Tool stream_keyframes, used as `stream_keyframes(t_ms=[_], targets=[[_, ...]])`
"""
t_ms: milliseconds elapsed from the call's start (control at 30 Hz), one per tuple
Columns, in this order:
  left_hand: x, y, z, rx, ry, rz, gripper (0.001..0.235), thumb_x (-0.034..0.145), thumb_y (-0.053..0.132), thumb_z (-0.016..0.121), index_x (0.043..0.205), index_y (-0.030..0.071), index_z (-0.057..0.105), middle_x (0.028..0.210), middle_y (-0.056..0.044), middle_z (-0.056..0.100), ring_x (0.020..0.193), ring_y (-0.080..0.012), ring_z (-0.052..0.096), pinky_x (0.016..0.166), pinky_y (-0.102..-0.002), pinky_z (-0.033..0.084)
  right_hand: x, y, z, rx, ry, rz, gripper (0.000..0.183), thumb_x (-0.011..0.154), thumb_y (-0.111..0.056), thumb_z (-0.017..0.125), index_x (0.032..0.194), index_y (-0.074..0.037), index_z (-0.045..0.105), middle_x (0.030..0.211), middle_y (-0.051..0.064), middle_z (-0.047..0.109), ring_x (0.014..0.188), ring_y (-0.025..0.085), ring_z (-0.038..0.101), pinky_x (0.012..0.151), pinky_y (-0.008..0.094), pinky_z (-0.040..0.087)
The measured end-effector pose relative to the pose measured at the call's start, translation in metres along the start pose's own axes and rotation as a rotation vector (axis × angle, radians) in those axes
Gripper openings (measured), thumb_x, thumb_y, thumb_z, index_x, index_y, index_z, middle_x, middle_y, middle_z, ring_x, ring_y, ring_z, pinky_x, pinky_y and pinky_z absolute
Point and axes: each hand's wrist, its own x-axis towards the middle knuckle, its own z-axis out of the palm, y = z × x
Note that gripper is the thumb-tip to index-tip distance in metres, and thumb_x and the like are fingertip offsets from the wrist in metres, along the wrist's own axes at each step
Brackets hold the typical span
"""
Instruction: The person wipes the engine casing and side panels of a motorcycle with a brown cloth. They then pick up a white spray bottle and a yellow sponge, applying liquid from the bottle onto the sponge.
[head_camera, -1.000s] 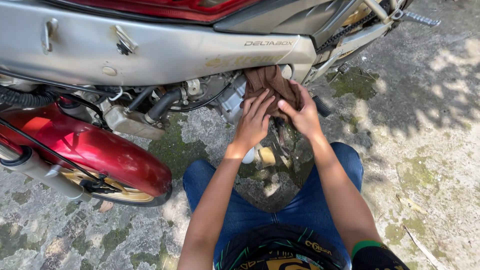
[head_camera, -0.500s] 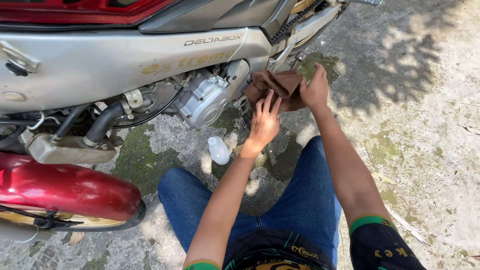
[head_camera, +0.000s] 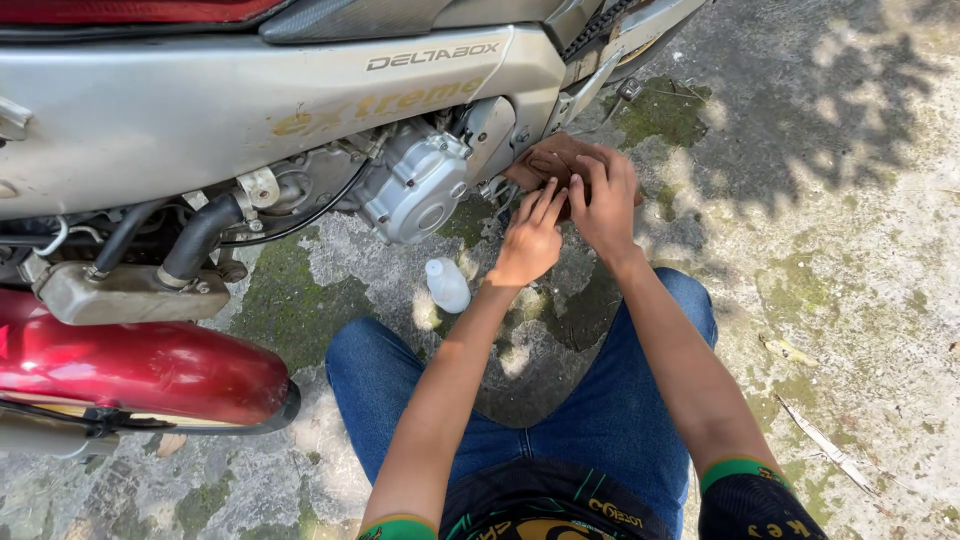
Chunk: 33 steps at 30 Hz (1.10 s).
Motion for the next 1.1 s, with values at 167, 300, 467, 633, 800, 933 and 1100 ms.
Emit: stream_keyframes(t_ms=[167,300,467,633,800,933,1100], targets=[[-0.029,-0.037,-0.051,-0.012,0.138,-0.049,0.021,0.082,0.013,0.061,0.100,0.011,0.073,0.122,-0.003,0.069,0.116,-0.0224,0.063,0.099,-0.038,0.048,-0.049,-0.040,0.054,0.320,-0.189,-0.061,0.017,0.100,-0.016,0.057,0.112,-0.014,0.070,0.107,0.006,0.067,0.090,0.031,0.069,0.077,0.042,0.056],[-0.105,-0.063,-0.087,0.033,0.163,-0.350,0.031,0.087,0.009,0.062,0.116,0.019,0.064,0.122,0.001,0.062,0.118,-0.0247,0.057,0.098,-0.044,0.044,-0.113,-0.055,0.118,0.340,-0.383,-0.002,0.023,0.100,-0.022,0.054,0.118,-0.023,0.069,0.094,0.003,0.069,0.083,0.030,0.073,0.067,0.043,0.060],[-0.144,-0.058,-0.077,-0.108,0.243,-0.799,0.062,0.086,0.017,0.074,0.138,0.011,0.041,0.148,-0.011,0.041,0.136,-0.0363,0.040,0.105,-0.054,0.034,-0.198,-0.039,0.197,0.086,-1.027,0.242,0.035,0.099,-0.039,0.056,0.123,-0.014,0.063,0.131,0.019,0.058,0.108,0.045,0.067,0.081,0.055,0.059],[-0.175,-0.065,-0.030,-0.146,0.298,-0.998,0.090,0.076,0.015,0.085,0.147,0.002,0.031,0.156,-0.022,0.033,0.139,-0.0448,0.041,0.107,-0.061,0.037,-0.198,-0.084,0.192,-0.088,-1.099,0.294,0.048,0.097,-0.046,0.058,0.126,-0.008,0.056,0.148,0.024,0.046,0.122,0.045,0.056,0.091,0.056,0.053],[-0.207,-0.068,0.005,-0.232,0.366,-1.097,0.071,0.081,0.003,0.077,0.144,-0.002,0.044,0.140,-0.024,0.052,0.129,-0.0463,0.051,0.107,-0.058,0.037,-0.176,-0.108,0.186,-0.090,-1.226,0.520,0.051,0.100,-0.037,0.067,0.138,-0.009,0.047,0.160,0.026,0.023,0.133,0.051,0.048,0.104,0.064,0.047],[-0.210,-0.086,-0.001,-0.239,0.301,-1.149,0.054,0.094,0.013,0.073,0.143,0.011,0.050,0.145,-0.010,0.056,0.137,-0.0320,0.050,0.110,-0.053,0.036,-0.182,-0.095,0.199,0.143,-1.113,0.681,0.053,0.100,-0.011,0.064,0.146,-0.010,0.039,0.158,0.031,0.019,0.132,0.052,0.049,0.103,0.064,0.051],[-0.207,-0.116,-0.028,-0.357,0.077,-1.151,0.023,0.100,0.006,0.064,0.123,0.008,0.062,0.112,-0.008,0.067,0.110,-0.0280,0.067,0.102,-0.050,0.050,-0.162,-0.075,0.193,0.569,-0.858,0.994,0.052,0.097,-0.041,0.051,0.142,-0.016,0.052,0.115,0.025,0.070,0.104,0.042,0.070,0.089,0.058,0.052]])
